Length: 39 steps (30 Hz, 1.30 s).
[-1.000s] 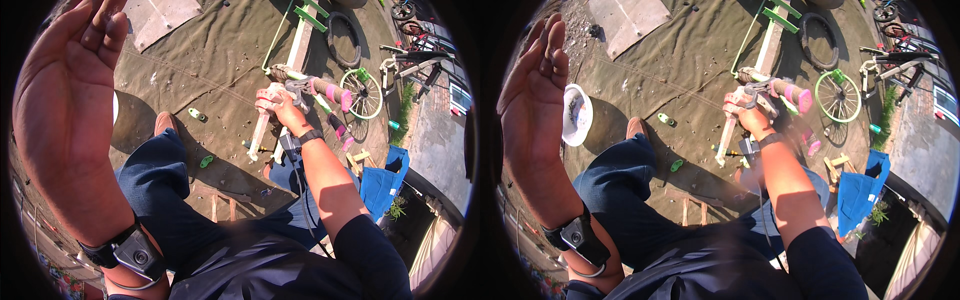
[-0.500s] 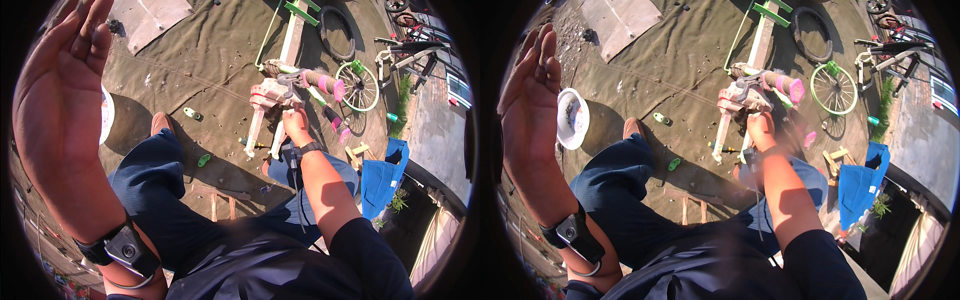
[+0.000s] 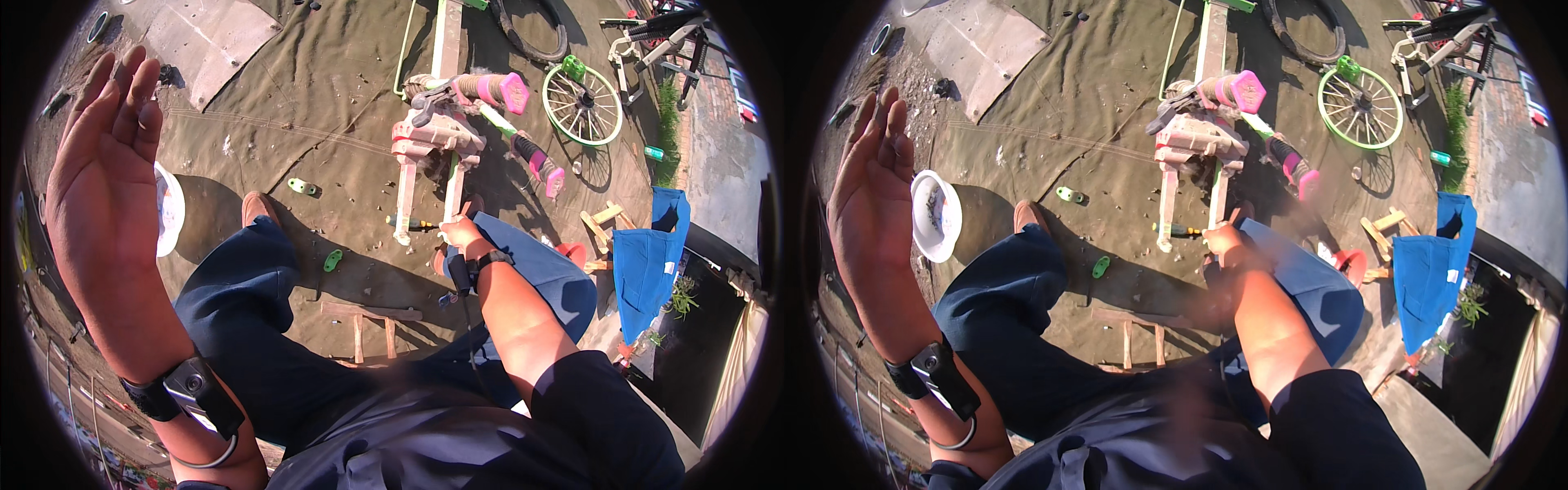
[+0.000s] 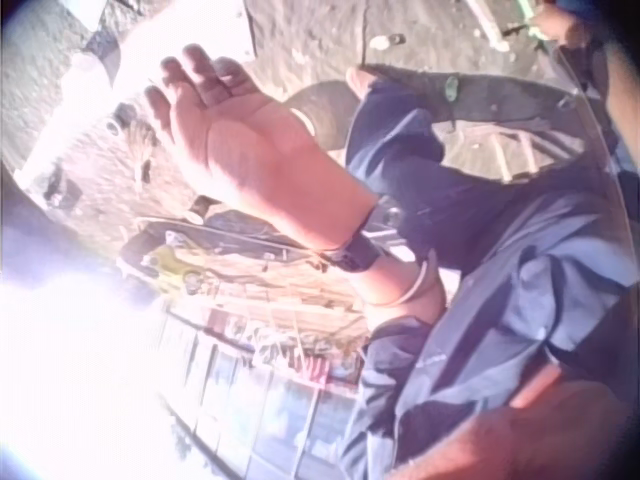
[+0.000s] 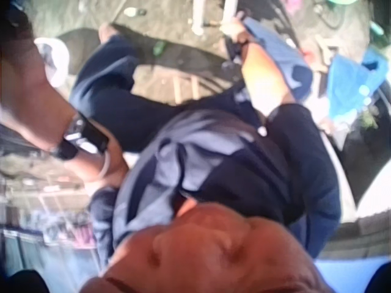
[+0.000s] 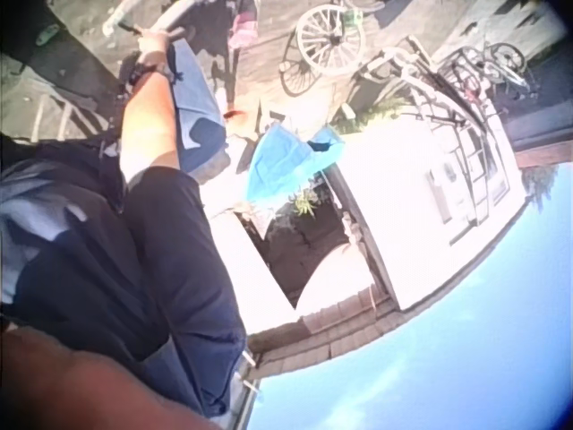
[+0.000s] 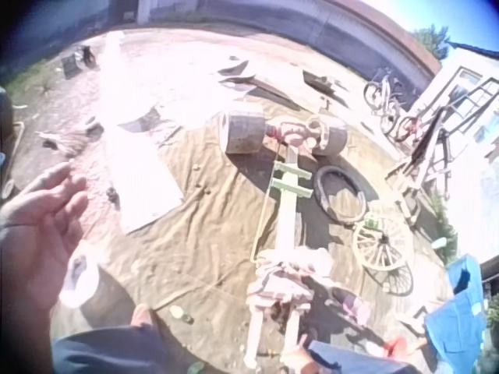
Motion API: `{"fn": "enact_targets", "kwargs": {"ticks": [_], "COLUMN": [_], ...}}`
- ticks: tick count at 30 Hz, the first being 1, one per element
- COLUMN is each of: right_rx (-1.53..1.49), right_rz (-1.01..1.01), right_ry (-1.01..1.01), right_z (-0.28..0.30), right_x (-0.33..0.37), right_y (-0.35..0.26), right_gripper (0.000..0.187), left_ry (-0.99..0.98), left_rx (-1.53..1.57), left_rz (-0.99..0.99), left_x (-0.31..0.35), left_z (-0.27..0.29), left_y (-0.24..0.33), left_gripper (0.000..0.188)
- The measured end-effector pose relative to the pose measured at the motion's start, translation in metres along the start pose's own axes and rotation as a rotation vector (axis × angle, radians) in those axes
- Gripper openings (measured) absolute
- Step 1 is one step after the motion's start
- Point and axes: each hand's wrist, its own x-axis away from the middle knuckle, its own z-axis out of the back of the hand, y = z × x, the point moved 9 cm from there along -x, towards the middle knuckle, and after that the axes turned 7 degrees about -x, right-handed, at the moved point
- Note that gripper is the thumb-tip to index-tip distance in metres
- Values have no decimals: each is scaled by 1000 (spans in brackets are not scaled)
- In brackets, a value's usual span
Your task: The person walks into a cluttered yard and sits on a wooden stool to assemble a toy vehicle. They attach pink and green plastic parts to a wooden frame, using a screwdriver to tighten screws and secure the components together.
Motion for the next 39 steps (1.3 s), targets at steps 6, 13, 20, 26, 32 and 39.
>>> {"fn": "enact_targets", "kwargs": {"ticks": [6, 13, 20, 26, 32, 39], "right_rx": [51, 387, 262, 247, -109, -271], "right_rz": [44, 152, 388, 359, 441, 626], "right_ry": [-42, 153, 10, -42, -259, -341], "right_z": [-20, -23, -33, -18, -11, -8], "right_x": [29, 53, 137, 206, 270, 305], "right_y": [-39, -53, -108, -145, -177, -197], "right_gripper": [33, 52, 37, 34, 32, 38], "left_ry": [28, -70, -375, -543, -605, -664], "left_rx": [-114, -288, -658, -804, -595, -272], "left_rz": [33, 361, 471, 598, 858, 746], "left_x": [12, 48, 82, 116, 163, 182], "left_z": [-20, -67, -82, -97, -105, -128], "left_y": [-18, -97, -182, -181, -179, -140], "left_gripper": [41, 36, 46, 64, 75, 48]}}
